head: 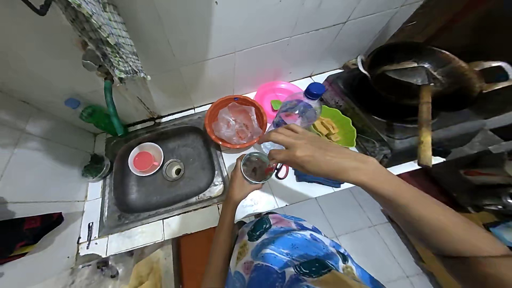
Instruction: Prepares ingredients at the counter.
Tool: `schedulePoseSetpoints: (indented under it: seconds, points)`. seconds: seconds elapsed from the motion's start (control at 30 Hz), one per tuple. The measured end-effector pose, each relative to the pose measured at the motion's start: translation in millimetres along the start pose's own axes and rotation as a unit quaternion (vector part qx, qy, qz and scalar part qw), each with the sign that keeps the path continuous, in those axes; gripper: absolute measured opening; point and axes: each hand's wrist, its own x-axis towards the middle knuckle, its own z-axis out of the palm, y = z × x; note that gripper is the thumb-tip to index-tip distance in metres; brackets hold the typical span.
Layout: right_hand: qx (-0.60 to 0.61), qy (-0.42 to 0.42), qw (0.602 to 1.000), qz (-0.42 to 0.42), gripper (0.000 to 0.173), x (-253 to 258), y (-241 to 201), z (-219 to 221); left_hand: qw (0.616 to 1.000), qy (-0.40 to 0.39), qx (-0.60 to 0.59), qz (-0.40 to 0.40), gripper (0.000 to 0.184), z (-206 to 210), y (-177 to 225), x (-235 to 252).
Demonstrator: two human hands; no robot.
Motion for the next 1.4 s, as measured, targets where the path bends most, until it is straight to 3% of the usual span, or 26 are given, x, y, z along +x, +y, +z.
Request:
schedulePoseSetpoints:
  seconds: [0.1,0.4,0.6,0.8,1.0,1.13,1.27,1.4]
  points:
    - [-0.013,-0.021,1.0,-0.02,0.012,8,-2,4,1.0,0.001,-0.003,-0.002,0.11,0,2,-1]
    - [0.014,-0.102,0.995,-0.014,0.015,20,8,33,1.0,0.003,0.02,-0.006,0.107,1,3,0]
    - [0.006,-0.084,0.996,0.002,0.013,17,7,34,1.0,0.005,0.02,-0.004,0.107,1,1,0]
    - [-0.073,-0.004,0.997,-0.008,0.011,15,13,38,1.0,0.007,0.023,0.002,0.108,1,2,1]
    - [0.05,-0.045,0.997,0.05,0.012,-5,4,65,1.0,-0.002,0.03,-0.007,0.108,0,1,1]
    - [0.109,0.014,0.987,0.119,0.018,-20,0,92,1.0,-0.001,0.015,0.004,0.108,0,2,0]
    - [0.085,0.044,0.985,0.146,0.011,-29,4,117,1.0,0.001,0.02,0.006,0.108,0,0,1]
    - [0.011,0.087,0.984,0.153,0.01,-24,-1,116,1.0,0.002,0.023,0.005,0.108,1,0,3]
